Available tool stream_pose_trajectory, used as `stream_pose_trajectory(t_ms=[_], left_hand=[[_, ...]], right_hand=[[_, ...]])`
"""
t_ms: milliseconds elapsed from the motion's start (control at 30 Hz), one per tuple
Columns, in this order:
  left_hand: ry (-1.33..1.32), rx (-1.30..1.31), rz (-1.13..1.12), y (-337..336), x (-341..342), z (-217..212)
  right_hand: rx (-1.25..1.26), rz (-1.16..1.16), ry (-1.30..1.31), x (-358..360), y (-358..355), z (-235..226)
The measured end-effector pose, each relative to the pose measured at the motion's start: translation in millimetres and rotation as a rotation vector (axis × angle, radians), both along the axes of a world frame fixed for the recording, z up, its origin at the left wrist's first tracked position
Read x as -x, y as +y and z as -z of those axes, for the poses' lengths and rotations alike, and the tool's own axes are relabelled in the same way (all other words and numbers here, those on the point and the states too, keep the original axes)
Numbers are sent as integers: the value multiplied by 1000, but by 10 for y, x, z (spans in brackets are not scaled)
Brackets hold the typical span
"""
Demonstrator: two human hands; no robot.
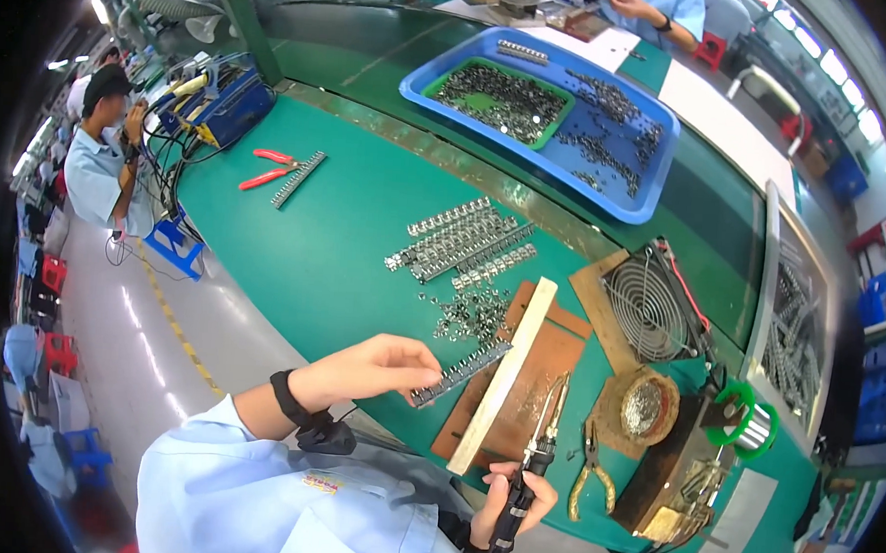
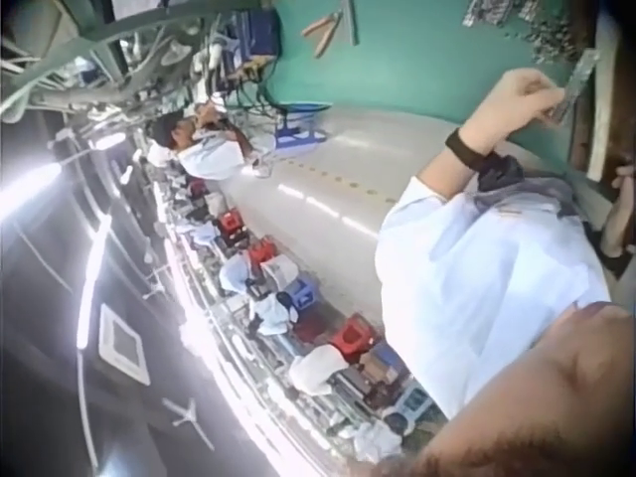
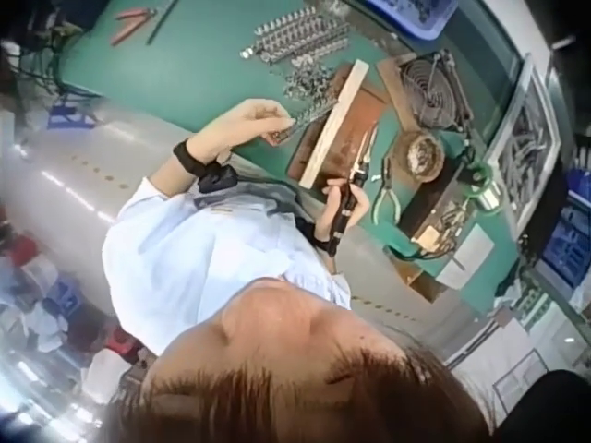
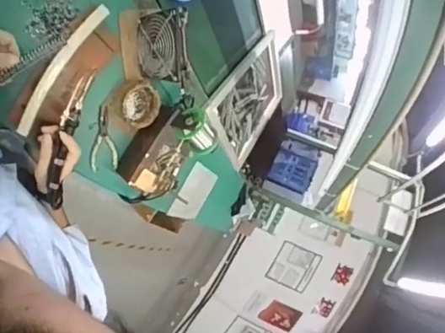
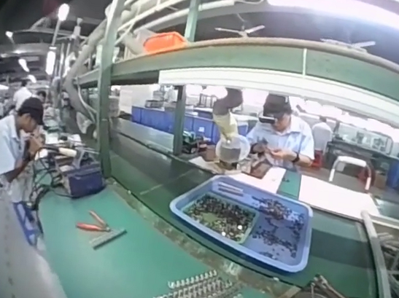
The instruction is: The person picks up a small metal component by hand, places it onto a long metal strip, and fuses it using a soldering iron. They then pick up the strip, turn it over, and place it back onto the wooden block to repeat the process.
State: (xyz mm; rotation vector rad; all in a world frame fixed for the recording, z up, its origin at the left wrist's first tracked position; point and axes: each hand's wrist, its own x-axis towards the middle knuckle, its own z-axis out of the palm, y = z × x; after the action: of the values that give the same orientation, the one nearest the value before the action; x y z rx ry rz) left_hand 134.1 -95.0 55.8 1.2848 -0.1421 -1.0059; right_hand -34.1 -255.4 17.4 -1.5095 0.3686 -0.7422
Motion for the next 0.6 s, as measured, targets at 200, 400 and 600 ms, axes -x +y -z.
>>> stream_pose_trajectory(t_ms=[200,400,600], left_hand=[[-118,5,153,91,-102,21],[-621,-343,-290,1061,-829,-265],[-644,-748,-513,1627,-1544,-100]], right_hand=[[7,34,10,-13,-18,5],[-3,41,-11,-12,-38,39],[-3,19,12,-16,-24,3]])
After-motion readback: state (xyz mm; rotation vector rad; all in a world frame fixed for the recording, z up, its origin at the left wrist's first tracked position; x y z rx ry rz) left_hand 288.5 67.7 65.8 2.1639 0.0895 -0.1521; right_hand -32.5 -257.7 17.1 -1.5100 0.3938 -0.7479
